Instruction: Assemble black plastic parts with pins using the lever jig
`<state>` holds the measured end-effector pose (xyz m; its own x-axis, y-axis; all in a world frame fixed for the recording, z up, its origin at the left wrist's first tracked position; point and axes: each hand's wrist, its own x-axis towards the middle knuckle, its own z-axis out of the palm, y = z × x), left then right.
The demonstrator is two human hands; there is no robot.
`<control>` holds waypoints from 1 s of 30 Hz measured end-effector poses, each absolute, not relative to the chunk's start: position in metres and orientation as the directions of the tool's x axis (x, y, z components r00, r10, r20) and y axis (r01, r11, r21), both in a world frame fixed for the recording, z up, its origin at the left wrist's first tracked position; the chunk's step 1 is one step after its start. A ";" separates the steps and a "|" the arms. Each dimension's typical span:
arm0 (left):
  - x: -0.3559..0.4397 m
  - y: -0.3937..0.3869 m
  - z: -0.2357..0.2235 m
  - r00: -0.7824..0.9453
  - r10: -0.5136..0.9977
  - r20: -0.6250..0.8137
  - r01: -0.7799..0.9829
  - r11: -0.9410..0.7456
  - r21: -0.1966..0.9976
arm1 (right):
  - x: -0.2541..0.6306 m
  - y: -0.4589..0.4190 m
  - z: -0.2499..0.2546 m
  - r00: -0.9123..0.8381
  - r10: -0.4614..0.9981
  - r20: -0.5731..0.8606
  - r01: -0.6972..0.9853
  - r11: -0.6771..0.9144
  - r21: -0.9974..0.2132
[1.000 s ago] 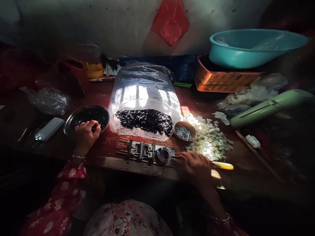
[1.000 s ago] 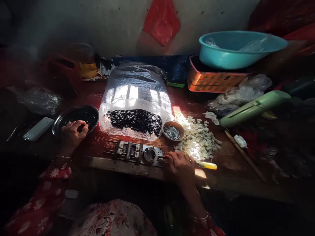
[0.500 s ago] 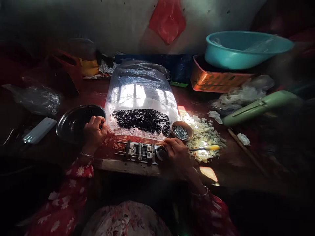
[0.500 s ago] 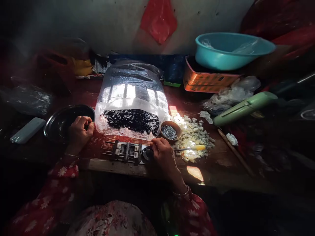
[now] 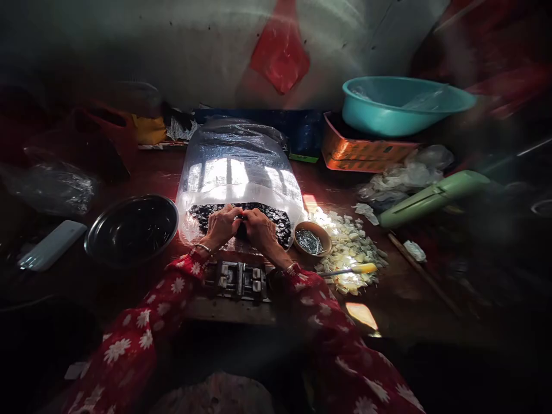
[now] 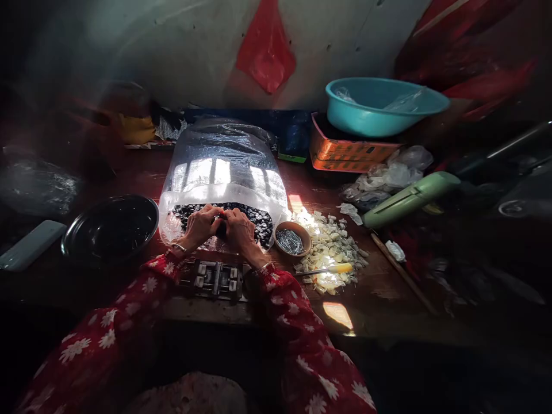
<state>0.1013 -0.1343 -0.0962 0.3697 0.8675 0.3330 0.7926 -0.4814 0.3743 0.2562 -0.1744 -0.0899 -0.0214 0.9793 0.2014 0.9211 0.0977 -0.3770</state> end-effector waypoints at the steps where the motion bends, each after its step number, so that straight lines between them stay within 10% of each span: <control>1: 0.103 -0.131 -0.098 0.382 0.865 0.325 0.789 -0.488 0.373 | 0.256 -0.173 -0.091 -0.025 0.979 0.200 0.923 0.099 -0.371; 15: 0.089 -0.137 -0.106 0.431 0.857 0.282 0.789 -0.510 0.344 | 0.288 -0.206 -0.104 0.024 0.949 0.313 0.693 0.210 -0.690; 30: 0.051 -0.174 -0.102 0.464 0.827 0.318 0.702 -0.562 0.437 | 0.309 -0.265 -0.116 -0.070 0.992 0.108 0.597 0.129 -0.792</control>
<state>0.0512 -0.1743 -0.1021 0.4641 0.8268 0.3177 0.7020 -0.5621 0.4373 0.3090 -0.2653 -0.1160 -0.0703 0.9917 0.1081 0.5967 0.1286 -0.7921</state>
